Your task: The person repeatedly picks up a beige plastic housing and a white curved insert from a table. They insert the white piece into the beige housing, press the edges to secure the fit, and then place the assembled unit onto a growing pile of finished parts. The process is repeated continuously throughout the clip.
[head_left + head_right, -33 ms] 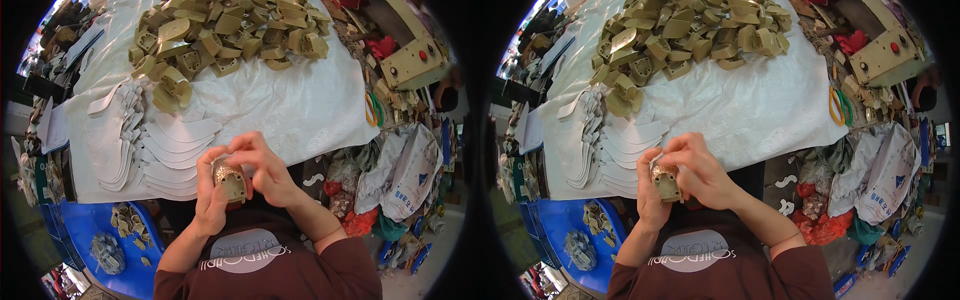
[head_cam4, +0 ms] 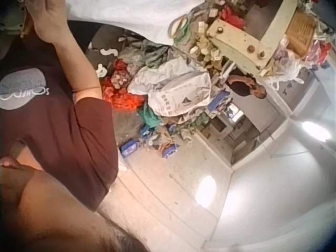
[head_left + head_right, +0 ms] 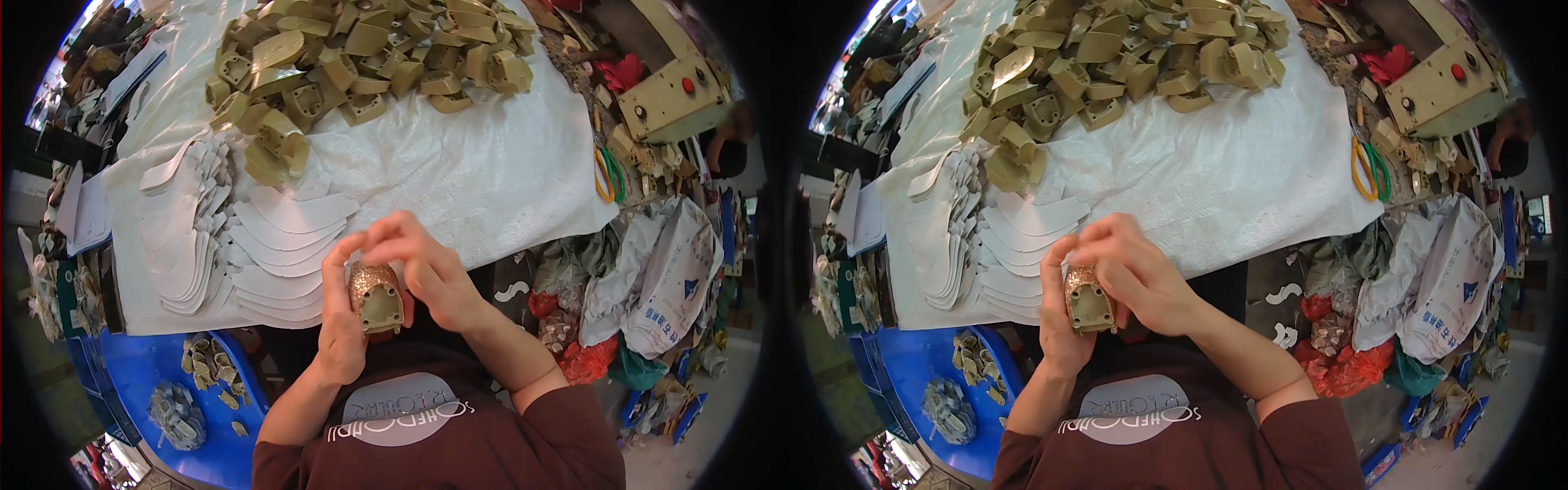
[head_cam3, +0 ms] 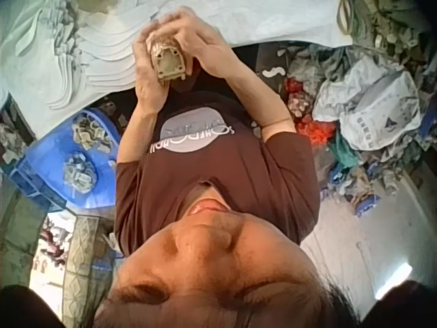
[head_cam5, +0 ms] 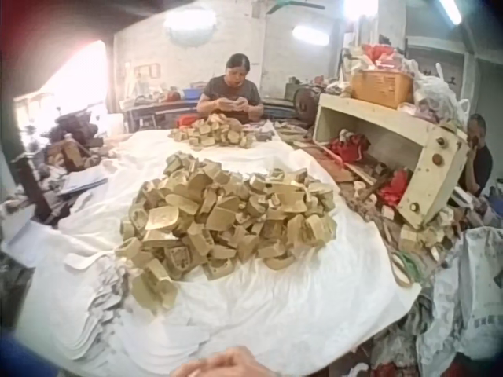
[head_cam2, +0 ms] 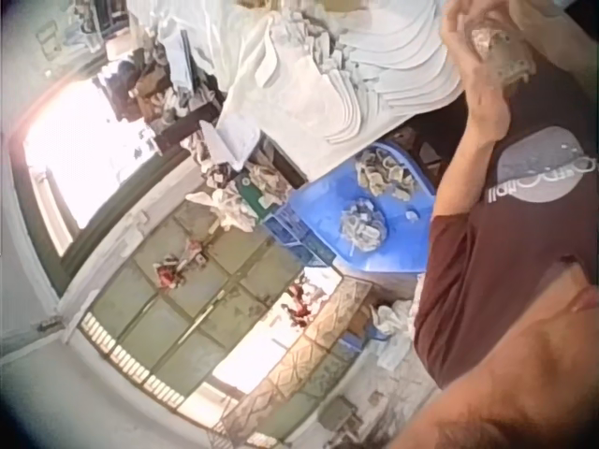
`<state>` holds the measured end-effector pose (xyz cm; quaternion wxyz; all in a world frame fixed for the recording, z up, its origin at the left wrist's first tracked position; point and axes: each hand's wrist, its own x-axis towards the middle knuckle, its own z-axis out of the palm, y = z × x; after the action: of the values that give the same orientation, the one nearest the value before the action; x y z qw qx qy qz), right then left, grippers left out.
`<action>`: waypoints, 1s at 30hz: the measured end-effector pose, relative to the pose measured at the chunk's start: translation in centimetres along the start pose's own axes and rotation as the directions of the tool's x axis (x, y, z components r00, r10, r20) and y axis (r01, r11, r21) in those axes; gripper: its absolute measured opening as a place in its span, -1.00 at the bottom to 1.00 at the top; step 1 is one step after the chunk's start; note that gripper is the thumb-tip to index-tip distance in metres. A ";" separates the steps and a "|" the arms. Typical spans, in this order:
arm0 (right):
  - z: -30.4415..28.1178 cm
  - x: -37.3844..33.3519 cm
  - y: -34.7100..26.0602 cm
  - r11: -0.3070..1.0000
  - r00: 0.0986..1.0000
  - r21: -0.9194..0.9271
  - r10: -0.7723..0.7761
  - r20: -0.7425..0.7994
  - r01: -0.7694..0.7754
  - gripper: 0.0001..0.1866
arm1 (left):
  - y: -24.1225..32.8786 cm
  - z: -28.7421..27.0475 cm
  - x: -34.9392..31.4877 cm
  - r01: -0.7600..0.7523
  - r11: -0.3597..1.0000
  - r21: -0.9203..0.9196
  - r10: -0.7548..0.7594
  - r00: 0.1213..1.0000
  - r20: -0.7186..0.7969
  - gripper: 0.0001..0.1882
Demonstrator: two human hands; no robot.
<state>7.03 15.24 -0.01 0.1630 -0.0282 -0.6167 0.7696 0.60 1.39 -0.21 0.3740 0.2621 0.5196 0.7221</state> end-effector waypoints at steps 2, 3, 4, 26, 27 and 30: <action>0.1 1.0 -0.1 0.988 0.987 0.110 0.096 0.131 -0.111 -0.80 | 0.1 0.7 0.3 -0.060 0.998 -0.005 0.060 0.998 -0.009 -0.05; -0.1 1.6 -0.1 0.972 0.968 0.161 0.135 0.210 -0.171 -0.82 | 0.1 0.9 0.4 -0.087 0.996 0.011 0.087 0.996 -0.016 -0.03; -1.0 1.5 0.1 0.942 0.913 0.142 0.246 0.324 -0.304 -0.85 | 0.1 1.1 0.4 -0.105 0.993 0.058 0.107 0.994 -0.022 -0.03; 2.4 -1.1 3.0 0.964 0.983 -0.199 -0.183 -0.029 0.174 -0.54 | -1.5 1.2 0.4 -0.123 0.990 -0.076 0.091 0.939 -0.332 -0.35; 2.1 -1.0 2.8 0.977 0.990 -0.165 -0.138 -0.015 0.134 -0.51 | -0.6 1.8 0.7 -0.106 0.970 -0.219 0.022 0.935 -0.354 -0.28; 1.6 -1.0 1.1 0.998 0.997 0.011 0.066 -0.026 -0.066 -0.40 | -0.7 0.5 0.8 -0.113 0.873 -0.474 0.011 0.977 -0.211 -0.14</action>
<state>7.40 13.26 -0.91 0.1460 -0.0578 -0.6092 0.7773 0.72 2.41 -0.70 0.3495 0.1022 0.3492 0.8634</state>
